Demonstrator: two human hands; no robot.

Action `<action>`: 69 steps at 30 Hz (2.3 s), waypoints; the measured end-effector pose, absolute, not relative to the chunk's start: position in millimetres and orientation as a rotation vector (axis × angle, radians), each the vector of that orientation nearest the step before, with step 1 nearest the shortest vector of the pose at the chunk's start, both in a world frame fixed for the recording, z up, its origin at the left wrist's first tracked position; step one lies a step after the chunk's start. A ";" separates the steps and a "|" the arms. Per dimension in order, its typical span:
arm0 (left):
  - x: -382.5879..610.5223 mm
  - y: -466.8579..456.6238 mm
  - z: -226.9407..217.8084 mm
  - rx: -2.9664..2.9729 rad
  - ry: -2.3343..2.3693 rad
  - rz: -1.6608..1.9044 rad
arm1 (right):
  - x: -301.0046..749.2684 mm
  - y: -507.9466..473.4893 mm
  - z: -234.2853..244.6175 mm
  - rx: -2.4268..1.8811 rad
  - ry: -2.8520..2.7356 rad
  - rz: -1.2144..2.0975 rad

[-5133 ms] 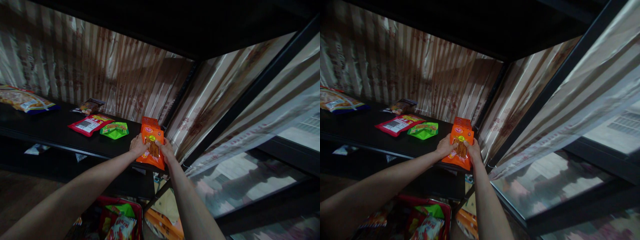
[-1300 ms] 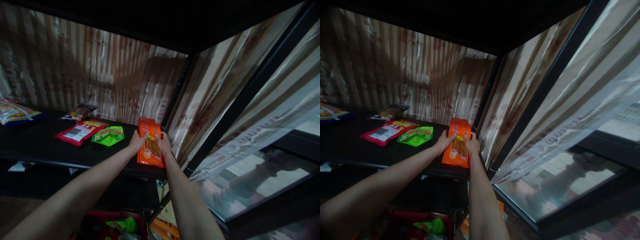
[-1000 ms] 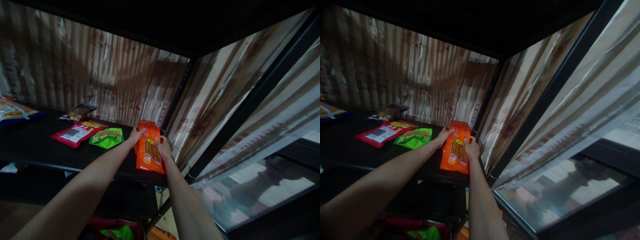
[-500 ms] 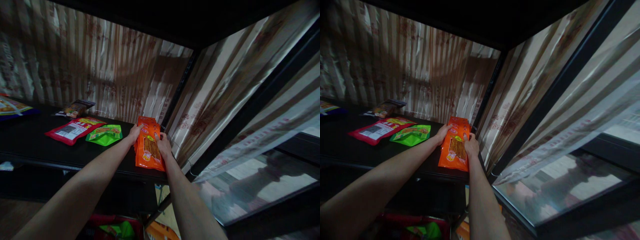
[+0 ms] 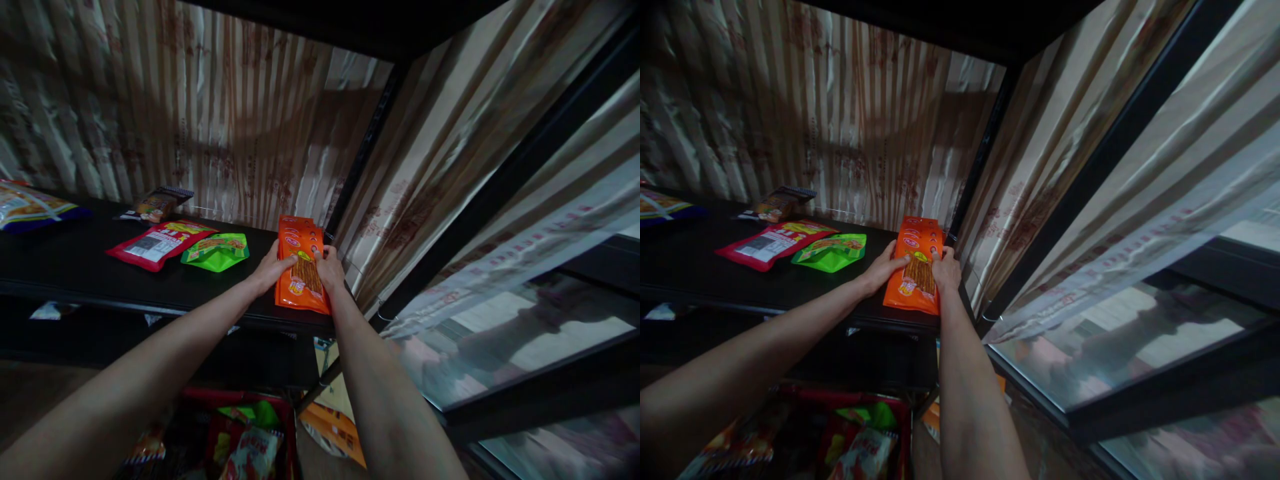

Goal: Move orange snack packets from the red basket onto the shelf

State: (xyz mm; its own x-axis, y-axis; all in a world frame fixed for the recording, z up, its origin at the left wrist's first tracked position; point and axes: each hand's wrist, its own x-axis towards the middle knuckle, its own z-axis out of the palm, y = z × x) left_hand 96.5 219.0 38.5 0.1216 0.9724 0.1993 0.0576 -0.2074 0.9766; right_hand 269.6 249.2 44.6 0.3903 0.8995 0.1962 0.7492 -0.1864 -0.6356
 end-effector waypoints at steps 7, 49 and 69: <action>98.5 204.6 47.3 1.809 1.413 1.097 | 271.6 253.2 41.1 -1.989 -1.410 0.274; 106.5 210.4 38.0 1.924 1.505 1.036 | 235.8 170.9 43.9 -2.111 -1.699 0.207; 106.9 212.0 37.6 1.938 1.506 1.039 | 241.4 169.6 51.4 -2.085 -1.626 0.349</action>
State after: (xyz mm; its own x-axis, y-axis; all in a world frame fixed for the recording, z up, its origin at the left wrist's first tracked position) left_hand 106.9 212.0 37.6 0.1098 0.9547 0.2765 0.5973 -0.2857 0.7494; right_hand 241.4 169.6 51.4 0.2654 0.9603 0.0857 0.8407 -0.1870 -0.5082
